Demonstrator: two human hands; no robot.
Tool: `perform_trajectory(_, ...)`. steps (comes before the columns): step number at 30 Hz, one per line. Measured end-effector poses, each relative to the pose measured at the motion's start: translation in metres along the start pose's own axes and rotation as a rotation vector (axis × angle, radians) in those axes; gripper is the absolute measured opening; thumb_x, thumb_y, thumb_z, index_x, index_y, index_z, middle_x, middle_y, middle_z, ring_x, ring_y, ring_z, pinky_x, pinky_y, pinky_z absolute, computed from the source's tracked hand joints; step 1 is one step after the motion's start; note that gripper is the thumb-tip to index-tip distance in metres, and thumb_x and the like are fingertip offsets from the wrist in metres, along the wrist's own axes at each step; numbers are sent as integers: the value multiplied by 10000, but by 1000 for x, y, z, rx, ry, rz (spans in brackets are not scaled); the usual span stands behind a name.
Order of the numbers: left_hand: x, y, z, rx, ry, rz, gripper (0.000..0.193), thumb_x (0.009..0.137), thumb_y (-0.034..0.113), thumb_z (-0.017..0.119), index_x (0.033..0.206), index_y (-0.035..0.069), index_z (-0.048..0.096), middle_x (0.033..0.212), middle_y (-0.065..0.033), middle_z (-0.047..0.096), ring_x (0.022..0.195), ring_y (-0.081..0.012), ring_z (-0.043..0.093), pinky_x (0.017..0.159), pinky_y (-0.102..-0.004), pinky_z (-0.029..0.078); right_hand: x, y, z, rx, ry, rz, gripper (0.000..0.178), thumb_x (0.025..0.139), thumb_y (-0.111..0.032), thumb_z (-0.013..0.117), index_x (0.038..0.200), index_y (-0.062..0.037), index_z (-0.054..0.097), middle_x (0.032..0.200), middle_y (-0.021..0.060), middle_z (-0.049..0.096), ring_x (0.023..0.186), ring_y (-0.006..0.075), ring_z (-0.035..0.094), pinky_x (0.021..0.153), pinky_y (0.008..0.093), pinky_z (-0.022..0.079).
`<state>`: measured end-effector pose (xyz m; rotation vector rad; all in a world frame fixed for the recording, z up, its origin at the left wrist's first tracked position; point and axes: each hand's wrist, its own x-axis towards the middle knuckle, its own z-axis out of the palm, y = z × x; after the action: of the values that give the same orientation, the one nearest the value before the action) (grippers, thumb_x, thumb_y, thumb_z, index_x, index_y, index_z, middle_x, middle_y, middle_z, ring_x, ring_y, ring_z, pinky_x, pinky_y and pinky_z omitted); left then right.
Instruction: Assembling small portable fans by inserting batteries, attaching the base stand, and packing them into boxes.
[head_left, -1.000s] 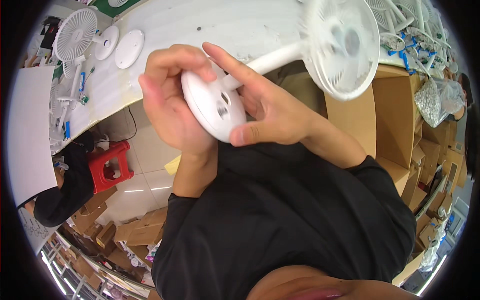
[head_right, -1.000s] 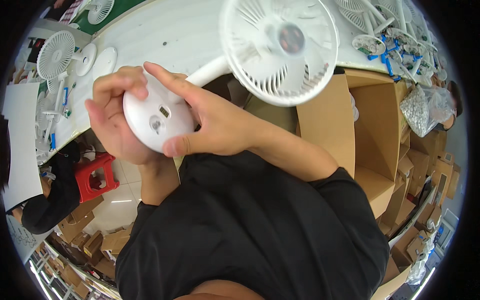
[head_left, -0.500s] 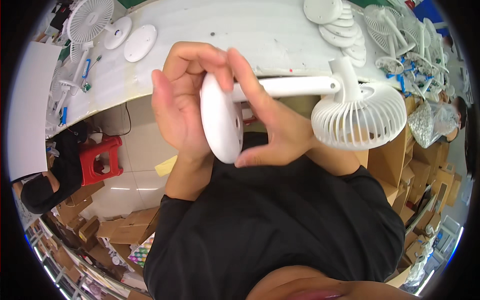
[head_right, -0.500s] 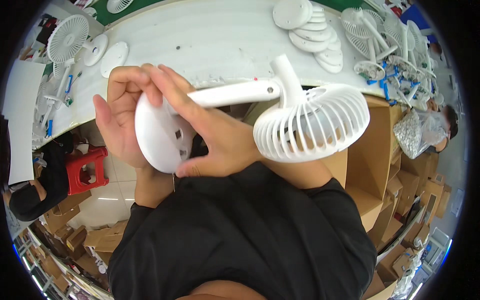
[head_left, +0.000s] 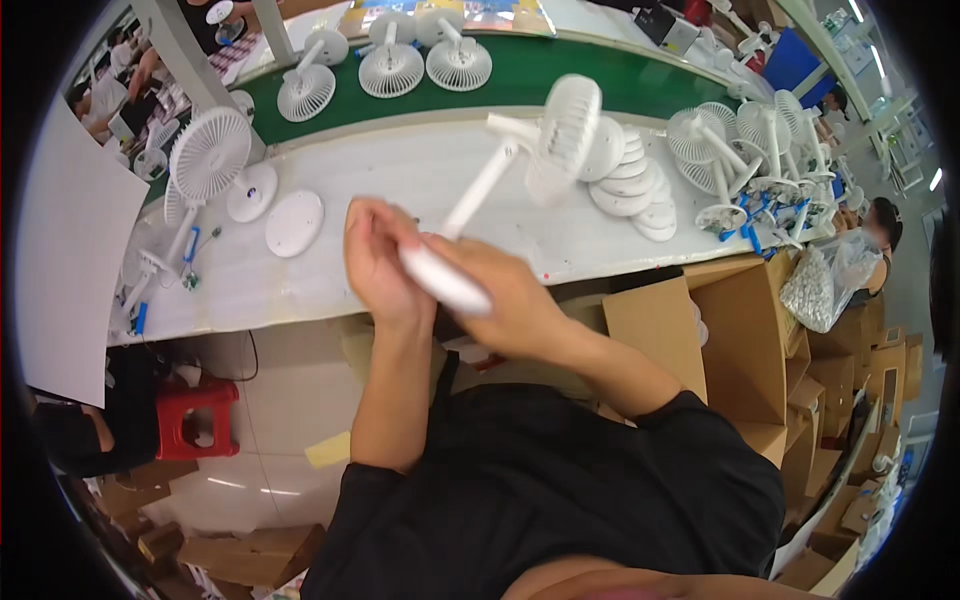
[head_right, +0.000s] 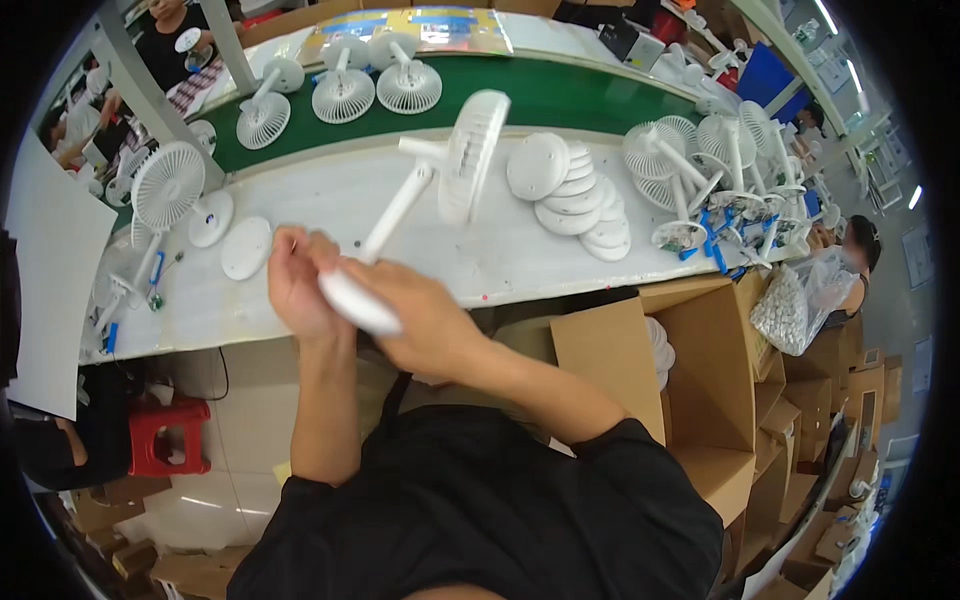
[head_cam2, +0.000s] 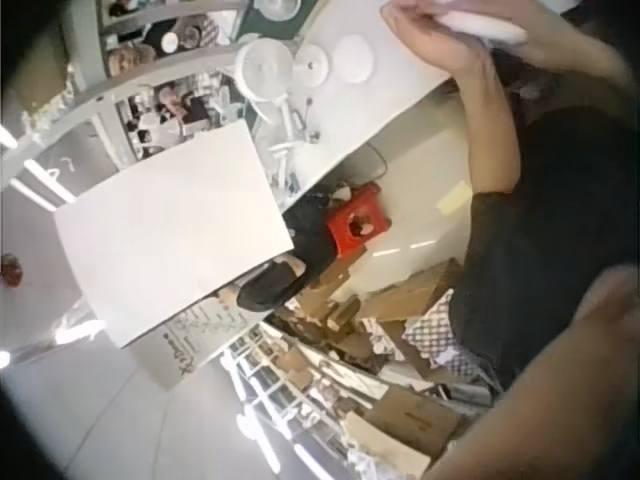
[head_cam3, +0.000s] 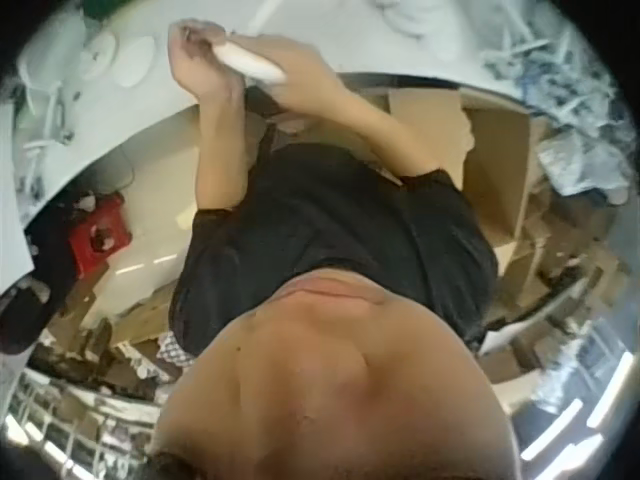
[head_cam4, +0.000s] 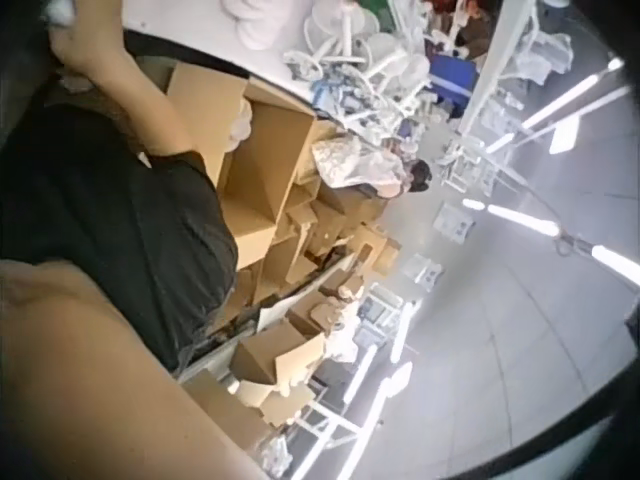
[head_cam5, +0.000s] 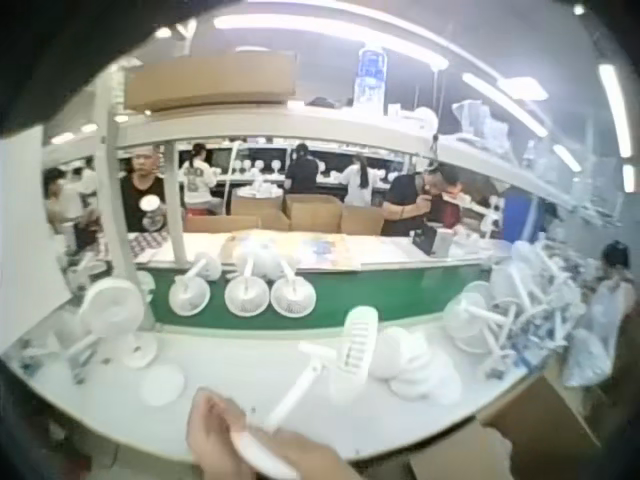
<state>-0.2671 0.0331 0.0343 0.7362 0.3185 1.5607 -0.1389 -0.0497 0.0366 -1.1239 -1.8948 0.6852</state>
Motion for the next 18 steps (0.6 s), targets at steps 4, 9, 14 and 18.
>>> perform_trajectory(4, 55, -19, 10, 99, 78, -23, 165, 928, 136, 445, 990, 49, 570, 794, -53, 587, 762, -163, 532, 722, -267, 420, 59, 44, -54, -264, 373, 222, 430, 714, -44, 709, 1136, -29, 625, 997, 176, 699, 917, 342, 657, 764, 409, 515)
perform_trajectory(9, 146, -35, -54, 1142, -212, -204, 171, 864, 137, 504, 991, 46, 575, 854, -92, 598, 754, -226, 565, 718, -330, 460, 157, 125, -136, -679, 307, 402, 408, 749, -27, 643, 1153, -83, 628, 1022, 148, 693, 944, 333, 658, 762, 414, 528)
perform_trajectory(14, 169, -71, -109, 1827, -284, 123, 185, 846, 154, 529, 979, 37, 579, 879, -122, 613, 750, -298, 587, 710, -392, 484, 188, 221, -187, -985, 195, 694, 363, 804, -83, 597, 1162, -118, 644, 1032, 122, 689, 960, 320, 655, 804, 437, 510)
perform_trajectory(18, 165, -72, -127, 2021, -290, 279, 179, 840, 163, 537, 962, 38, 577, 877, -129, 618, 756, -335, 600, 708, -422, 493, 213, 251, -185, -1069, 183, 763, 332, 837, -148, 582, 1160, -130, 656, 1064, 107, 680, 985, 312, 643, 837, 468, 484)
